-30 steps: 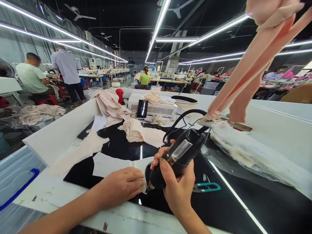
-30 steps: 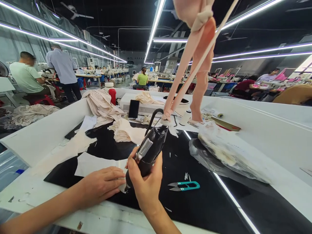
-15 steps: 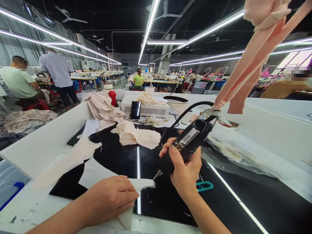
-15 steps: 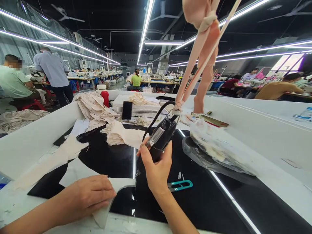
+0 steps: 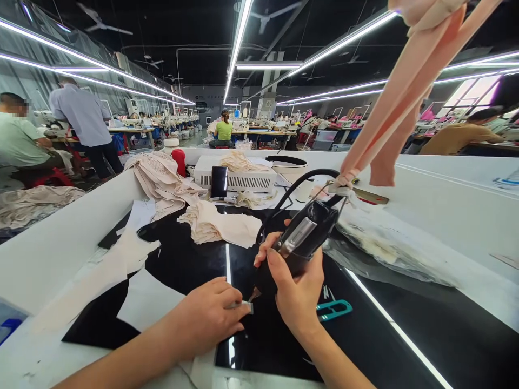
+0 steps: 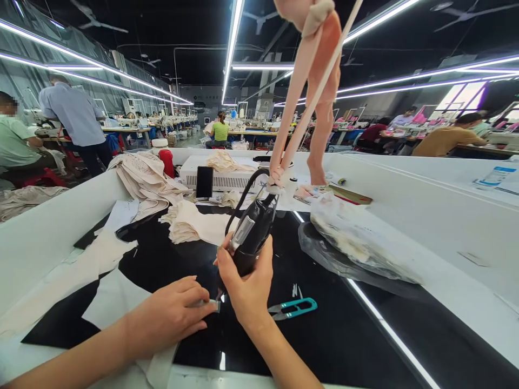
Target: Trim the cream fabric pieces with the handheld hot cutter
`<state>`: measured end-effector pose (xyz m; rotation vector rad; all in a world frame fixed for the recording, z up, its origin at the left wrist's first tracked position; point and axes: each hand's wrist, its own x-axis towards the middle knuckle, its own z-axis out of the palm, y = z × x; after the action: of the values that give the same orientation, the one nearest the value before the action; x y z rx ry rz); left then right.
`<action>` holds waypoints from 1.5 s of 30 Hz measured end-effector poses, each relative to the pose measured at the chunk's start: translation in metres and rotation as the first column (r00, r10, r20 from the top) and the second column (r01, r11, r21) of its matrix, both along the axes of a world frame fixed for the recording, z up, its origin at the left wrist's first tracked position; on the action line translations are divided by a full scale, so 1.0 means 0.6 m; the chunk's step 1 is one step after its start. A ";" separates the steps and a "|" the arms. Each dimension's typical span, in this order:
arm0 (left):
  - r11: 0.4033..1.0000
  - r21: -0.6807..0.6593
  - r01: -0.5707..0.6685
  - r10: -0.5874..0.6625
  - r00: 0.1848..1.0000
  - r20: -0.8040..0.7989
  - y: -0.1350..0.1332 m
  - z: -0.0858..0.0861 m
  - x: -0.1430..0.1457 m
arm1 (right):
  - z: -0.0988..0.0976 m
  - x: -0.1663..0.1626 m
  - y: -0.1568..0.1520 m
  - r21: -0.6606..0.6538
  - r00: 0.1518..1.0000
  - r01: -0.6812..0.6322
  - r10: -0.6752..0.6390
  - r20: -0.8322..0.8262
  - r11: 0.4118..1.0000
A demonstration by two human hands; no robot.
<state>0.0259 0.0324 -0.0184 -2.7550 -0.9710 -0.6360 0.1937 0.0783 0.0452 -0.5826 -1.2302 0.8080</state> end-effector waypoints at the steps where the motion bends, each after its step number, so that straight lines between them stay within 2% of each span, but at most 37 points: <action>1: 1.000 -0.004 -0.017 0.017 1.000 0.013 -0.001 -0.001 -0.001 | 0.001 0.000 0.000 0.006 1.000 0.001 -0.001 0.005 1.000; 5: 0.998 -0.033 -0.061 0.062 0.997 0.050 -0.008 -0.002 -0.007 | 0.003 0.000 -0.001 0.007 1.000 0.011 -0.011 0.014 1.000; 10: 0.998 -0.039 -0.047 0.050 0.996 0.080 -0.010 0.003 -0.009 | 0.002 0.000 0.000 0.014 1.000 0.009 -0.009 0.017 1.000; 16: 0.996 -0.062 -0.061 0.064 0.997 0.041 -0.012 0.009 -0.008 | 0.003 -0.001 0.002 -0.004 1.000 0.014 -0.014 0.011 1.000; 24: 0.997 -0.064 -0.053 0.055 0.998 0.034 -0.010 0.005 -0.009 | 0.012 0.000 0.000 -0.015 0.999 0.036 -0.036 -0.034 0.999; 37: 0.999 -0.027 -0.028 0.031 0.995 0.097 -0.011 0.006 -0.011 | 0.005 0.003 -0.007 -0.012 1.000 0.026 -0.026 0.006 1.000; 45: 0.999 -0.048 -0.016 0.021 0.994 0.105 -0.015 0.003 -0.015 | 0.005 0.000 -0.011 0.002 1.000 0.016 -0.016 0.006 1.000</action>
<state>0.0167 0.0237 -0.0167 -2.7741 -1.0442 -0.7727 0.1936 0.0718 0.0482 -0.5931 -1.2300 0.7926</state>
